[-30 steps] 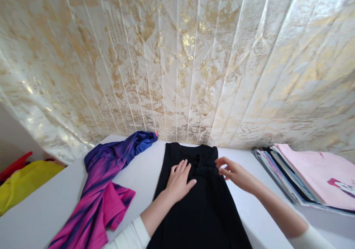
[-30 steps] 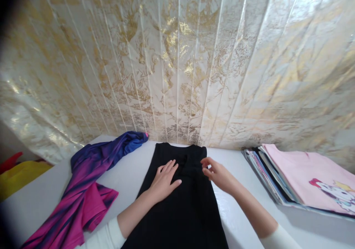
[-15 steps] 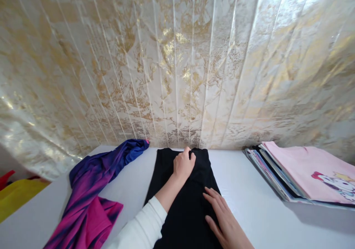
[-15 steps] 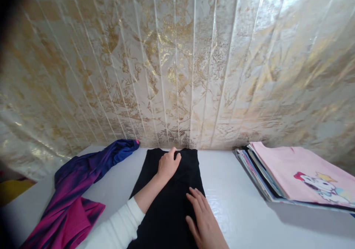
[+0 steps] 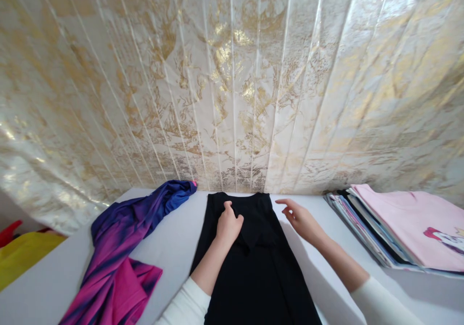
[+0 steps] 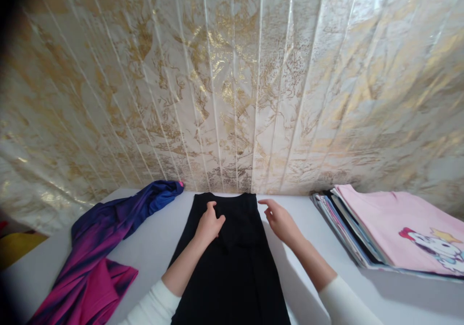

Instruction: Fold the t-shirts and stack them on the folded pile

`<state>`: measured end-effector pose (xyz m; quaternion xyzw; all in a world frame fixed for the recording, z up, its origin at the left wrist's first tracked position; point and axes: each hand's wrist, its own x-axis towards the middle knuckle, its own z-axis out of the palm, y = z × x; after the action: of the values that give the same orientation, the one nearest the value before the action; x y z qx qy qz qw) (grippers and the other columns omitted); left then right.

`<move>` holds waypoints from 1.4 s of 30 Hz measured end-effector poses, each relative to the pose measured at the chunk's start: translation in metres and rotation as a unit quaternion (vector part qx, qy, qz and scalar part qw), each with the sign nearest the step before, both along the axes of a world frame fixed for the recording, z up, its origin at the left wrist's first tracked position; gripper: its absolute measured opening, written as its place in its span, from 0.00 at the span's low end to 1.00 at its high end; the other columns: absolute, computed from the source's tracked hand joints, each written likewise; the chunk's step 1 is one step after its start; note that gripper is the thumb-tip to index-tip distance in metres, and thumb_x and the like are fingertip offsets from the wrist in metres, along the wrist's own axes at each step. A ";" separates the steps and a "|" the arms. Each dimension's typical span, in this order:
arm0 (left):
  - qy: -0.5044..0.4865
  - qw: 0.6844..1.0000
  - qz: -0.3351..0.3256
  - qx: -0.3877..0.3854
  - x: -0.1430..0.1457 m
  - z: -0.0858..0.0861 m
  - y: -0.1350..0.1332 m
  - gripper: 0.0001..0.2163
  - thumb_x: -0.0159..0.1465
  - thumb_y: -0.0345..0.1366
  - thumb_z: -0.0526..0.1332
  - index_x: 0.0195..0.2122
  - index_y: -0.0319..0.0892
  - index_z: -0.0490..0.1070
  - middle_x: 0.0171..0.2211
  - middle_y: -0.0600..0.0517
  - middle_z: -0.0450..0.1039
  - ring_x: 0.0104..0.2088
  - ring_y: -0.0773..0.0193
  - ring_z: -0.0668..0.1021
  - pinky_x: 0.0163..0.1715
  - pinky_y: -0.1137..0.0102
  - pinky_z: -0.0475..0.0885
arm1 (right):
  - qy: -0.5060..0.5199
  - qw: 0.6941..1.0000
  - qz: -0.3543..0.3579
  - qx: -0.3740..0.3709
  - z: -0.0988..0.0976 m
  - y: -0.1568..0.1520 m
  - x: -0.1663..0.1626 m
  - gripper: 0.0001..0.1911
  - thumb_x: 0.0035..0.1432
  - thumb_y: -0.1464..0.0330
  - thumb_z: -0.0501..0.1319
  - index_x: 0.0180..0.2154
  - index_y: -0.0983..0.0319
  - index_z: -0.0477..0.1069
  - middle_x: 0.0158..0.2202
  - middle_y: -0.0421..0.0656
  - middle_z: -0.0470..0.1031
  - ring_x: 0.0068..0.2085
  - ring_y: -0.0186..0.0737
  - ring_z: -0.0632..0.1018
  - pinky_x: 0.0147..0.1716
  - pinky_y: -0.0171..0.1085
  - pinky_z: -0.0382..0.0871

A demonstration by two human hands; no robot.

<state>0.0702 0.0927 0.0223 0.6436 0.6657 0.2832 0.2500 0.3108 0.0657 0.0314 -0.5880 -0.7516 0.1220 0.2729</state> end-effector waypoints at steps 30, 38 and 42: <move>0.155 0.972 -0.145 0.104 -0.008 0.043 -0.033 0.17 0.61 0.23 0.58 0.50 0.43 0.63 0.50 0.45 0.65 0.51 0.54 0.71 0.48 0.64 0.68 | -0.046 0.996 0.059 0.039 0.005 -0.062 -0.054 0.13 0.60 0.75 0.48 0.46 0.57 0.61 0.41 0.43 0.73 0.38 0.37 0.77 0.37 0.35 0.73; 0.228 0.866 -0.416 0.158 0.023 0.020 -0.051 0.14 0.58 0.21 0.59 0.42 0.44 0.71 0.44 0.51 0.70 0.47 0.57 0.71 0.46 0.64 0.66 | -0.150 0.988 0.001 0.029 -0.060 -0.198 -0.048 0.24 0.53 0.76 0.52 0.51 0.56 0.57 0.40 0.44 0.78 0.32 0.40 0.82 0.22 0.31 0.71; 0.262 0.854 -0.409 0.188 0.029 0.011 -0.048 0.10 0.60 0.23 0.58 0.40 0.41 0.71 0.43 0.48 0.70 0.44 0.56 0.72 0.43 0.63 0.67 | -0.149 0.988 -0.037 0.022 -0.056 -0.199 -0.057 0.26 0.48 0.79 0.49 0.49 0.56 0.59 0.34 0.40 0.79 0.24 0.39 0.80 0.19 0.31 0.67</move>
<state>0.0990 0.0451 0.0332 0.9427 0.3176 0.0962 0.0342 0.2540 -0.1338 -0.0245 -0.6206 -0.7643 0.0069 0.1749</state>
